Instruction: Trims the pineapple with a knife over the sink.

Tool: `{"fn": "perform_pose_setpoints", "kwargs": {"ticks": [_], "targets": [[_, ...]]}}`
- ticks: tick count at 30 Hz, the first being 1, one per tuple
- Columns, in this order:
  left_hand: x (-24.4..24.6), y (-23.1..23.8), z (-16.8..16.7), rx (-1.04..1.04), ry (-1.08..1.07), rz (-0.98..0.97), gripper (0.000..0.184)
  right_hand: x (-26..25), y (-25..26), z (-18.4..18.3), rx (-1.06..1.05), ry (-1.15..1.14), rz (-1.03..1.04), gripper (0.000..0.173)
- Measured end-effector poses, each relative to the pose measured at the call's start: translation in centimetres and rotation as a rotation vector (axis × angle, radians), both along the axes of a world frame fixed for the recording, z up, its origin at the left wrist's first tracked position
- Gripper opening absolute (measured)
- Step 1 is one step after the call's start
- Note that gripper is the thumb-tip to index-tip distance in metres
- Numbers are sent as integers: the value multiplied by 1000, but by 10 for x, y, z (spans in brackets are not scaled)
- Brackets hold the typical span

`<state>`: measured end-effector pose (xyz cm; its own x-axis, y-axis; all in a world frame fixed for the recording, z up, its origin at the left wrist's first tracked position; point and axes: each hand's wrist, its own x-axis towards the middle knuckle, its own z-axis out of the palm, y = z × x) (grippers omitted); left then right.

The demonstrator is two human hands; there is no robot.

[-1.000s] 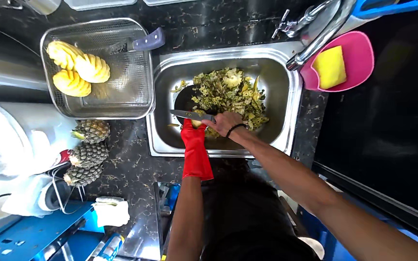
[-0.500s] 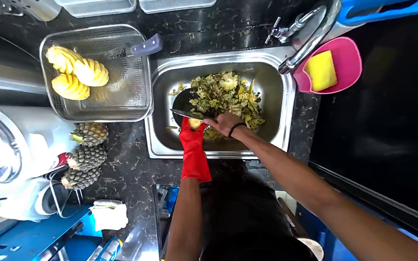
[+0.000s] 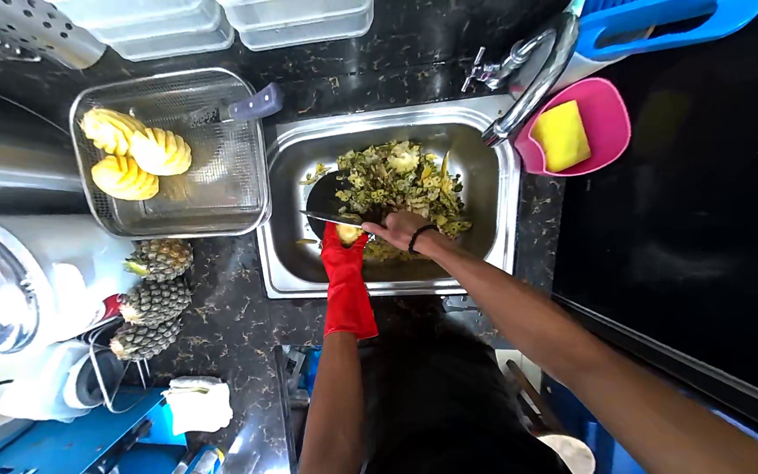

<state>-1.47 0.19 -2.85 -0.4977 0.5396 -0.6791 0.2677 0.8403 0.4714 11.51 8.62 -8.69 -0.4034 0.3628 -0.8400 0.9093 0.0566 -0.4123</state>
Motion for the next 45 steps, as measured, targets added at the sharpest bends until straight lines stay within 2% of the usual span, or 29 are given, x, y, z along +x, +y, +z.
{"fn": "perform_pose_setpoints", "kwargs": {"ticks": [2,4,5,6,7,9,11,13,15,18,21,23,27,29,33,35,38,41,43,45], "targets": [[3,-10,-12,36,110,-93,73,-2,1,3,34,-17,51,84],[7,-36,-61,345,451,-185,69,-7,5,0,71,-33,88,87],[4,-22,-32,124,255,-175,73,-10,8,-2,62,-49,78,87],[3,-8,-10,22,116,-110,76,-14,14,-5,33,-76,50,88],[6,-4,8,17,49,-49,77,-14,19,-11,3,-83,0,88],[13,-11,33,143,47,-35,78,-8,21,-25,-7,-51,-104,88],[10,-13,42,220,20,-101,81,1,16,-22,-30,11,-234,86],[9,-8,47,213,-5,-144,79,12,7,-20,-45,35,-372,85],[17,-13,42,161,100,-142,76,22,-4,-13,-50,27,-435,83],[24,-21,12,195,205,-68,75,29,-22,-13,-8,0,-400,82],[28,-22,2,211,191,36,83,32,-47,-33,126,11,-296,84],[26,-23,11,189,179,62,83,30,-55,-32,159,-1,-234,82],[14,-7,60,74,52,57,58,22,-55,-12,165,-28,-140,79],[14,-5,75,54,31,26,52,16,-49,3,137,-48,-98,79],[23,-15,68,70,194,-65,47,11,-46,10,194,-98,-42,79],[22,-7,79,74,172,-58,42,5,-45,8,214,-92,-29,78],[11,-2,68,118,71,-2,38,-13,-30,14,169,-69,5,81],[16,-14,63,136,130,-50,40,-32,-17,28,140,-30,7,82],[17,-10,81,129,76,-38,48,-35,-11,24,162,-36,18,83],[19,-15,83,139,99,-60,57,-28,-4,26,115,-61,-48,81]]}}
